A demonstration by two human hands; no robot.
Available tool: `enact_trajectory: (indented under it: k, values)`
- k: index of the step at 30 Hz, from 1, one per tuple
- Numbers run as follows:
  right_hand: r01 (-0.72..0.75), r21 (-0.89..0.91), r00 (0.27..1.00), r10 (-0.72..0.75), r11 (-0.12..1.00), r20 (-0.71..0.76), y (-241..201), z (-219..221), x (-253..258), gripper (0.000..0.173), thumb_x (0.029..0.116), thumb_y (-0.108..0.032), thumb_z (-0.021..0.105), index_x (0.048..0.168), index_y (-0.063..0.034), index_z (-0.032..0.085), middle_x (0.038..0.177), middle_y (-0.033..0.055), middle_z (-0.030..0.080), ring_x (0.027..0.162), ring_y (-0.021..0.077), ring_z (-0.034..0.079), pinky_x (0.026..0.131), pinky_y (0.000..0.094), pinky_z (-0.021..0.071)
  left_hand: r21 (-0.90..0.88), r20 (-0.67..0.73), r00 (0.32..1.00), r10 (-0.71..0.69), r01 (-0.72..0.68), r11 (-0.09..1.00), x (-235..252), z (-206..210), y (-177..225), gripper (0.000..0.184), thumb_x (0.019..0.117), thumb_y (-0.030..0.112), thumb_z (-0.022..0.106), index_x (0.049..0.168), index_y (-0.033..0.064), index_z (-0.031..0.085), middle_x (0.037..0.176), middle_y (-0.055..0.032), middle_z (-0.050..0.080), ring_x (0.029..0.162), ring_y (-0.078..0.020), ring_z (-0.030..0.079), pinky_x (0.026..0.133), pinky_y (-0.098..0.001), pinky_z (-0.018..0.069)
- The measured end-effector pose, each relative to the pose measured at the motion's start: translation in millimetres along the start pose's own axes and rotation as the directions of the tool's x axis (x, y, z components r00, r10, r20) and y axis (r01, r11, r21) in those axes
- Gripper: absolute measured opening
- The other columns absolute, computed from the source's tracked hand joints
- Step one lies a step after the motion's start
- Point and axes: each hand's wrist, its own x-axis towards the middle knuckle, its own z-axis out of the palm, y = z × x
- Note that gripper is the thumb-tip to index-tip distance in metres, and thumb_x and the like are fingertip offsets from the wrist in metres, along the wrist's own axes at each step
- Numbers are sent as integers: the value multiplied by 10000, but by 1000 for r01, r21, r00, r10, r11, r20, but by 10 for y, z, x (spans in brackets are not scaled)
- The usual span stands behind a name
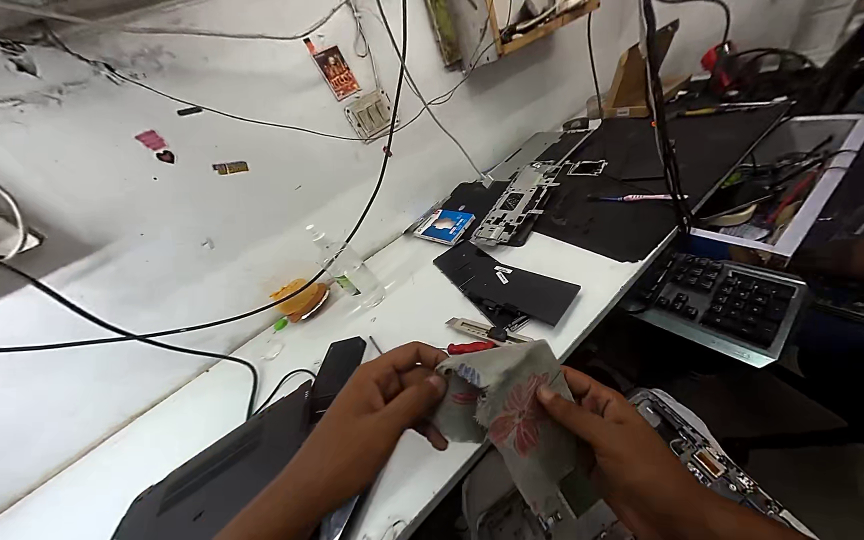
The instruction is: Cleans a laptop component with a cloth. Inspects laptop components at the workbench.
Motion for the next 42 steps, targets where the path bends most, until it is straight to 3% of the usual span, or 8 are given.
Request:
enact_trajectory:
  k: [7,10,13,19,23,33,37,42]
  values:
    - [44,101,999,-46,994,15,-27,-6,140,274,1067,-227,546,1180,-21,687,1055,162,713,963,219,710,892,379,596,231,277,955,-103,38,972,165,-14,-21,246,1046,253,554,1170,97,698,1024,-37,744,908,-161,736,783,-354,643]
    - [197,-189,977,-208,962,-40,-54,-36,183,225,1023,-224,635,1195,-100,708,971,130,725,821,208,713,751,339,620,396,-55,997,-53,70,916,437,-446,-139,253,1062,176,481,1156,78,694,1085,-47,754,931,-201,746,807,-422,641]
    - [346,-338,928,-372,875,-14,-34,-105,254,427,933,-196,758,1306,-169,552,953,120,725,728,260,718,621,363,637,432,-562,819,114,173,885,804,-1066,-484,281,1057,214,550,1272,43,609,1111,-122,731,910,-259,750,791,-497,639]
    - [317,-416,928,-370,853,-50,-141,-226,284,364,951,-218,739,1285,-96,663,988,109,743,796,234,731,692,360,648,506,-776,573,264,314,804,1387,-1828,-839,995,809,462,840,1509,-26,328,1399,-369,465,1210,-515,542,973,-662,465]
    - [165,-370,975,-208,914,-78,-221,-230,281,235,1039,-170,591,1241,-55,627,1042,97,731,905,199,736,801,356,642,489,-749,624,222,295,821,1754,-1924,-989,1153,755,428,899,1569,22,190,1439,-349,457,1294,-491,517,1046,-643,443]
    - [251,-433,937,-330,866,-117,-214,-473,-4,231,1045,-229,579,1246,-130,639,996,86,725,833,202,730,735,347,645,862,-372,447,814,-158,481,1352,-1586,-545,955,944,290,672,1599,-30,54,1434,-327,469,1151,-300,643,973,-456,554]
    - [270,-471,905,-389,840,-174,-264,-568,-254,253,1028,-315,595,1240,-190,659,979,77,726,796,194,728,689,323,641,791,-339,490,803,-313,525,824,-1006,14,860,957,272,643,1585,14,116,1264,-169,572,1026,-170,651,863,-350,581]
    - [288,-506,877,-436,813,-203,-354,-692,-561,259,1022,-350,601,1229,-204,656,962,57,727,781,182,724,673,311,635,757,-247,801,545,-191,625,6,-28,180,818,928,352,710,1575,186,236,1135,-44,662,904,-143,694,740,-368,623]
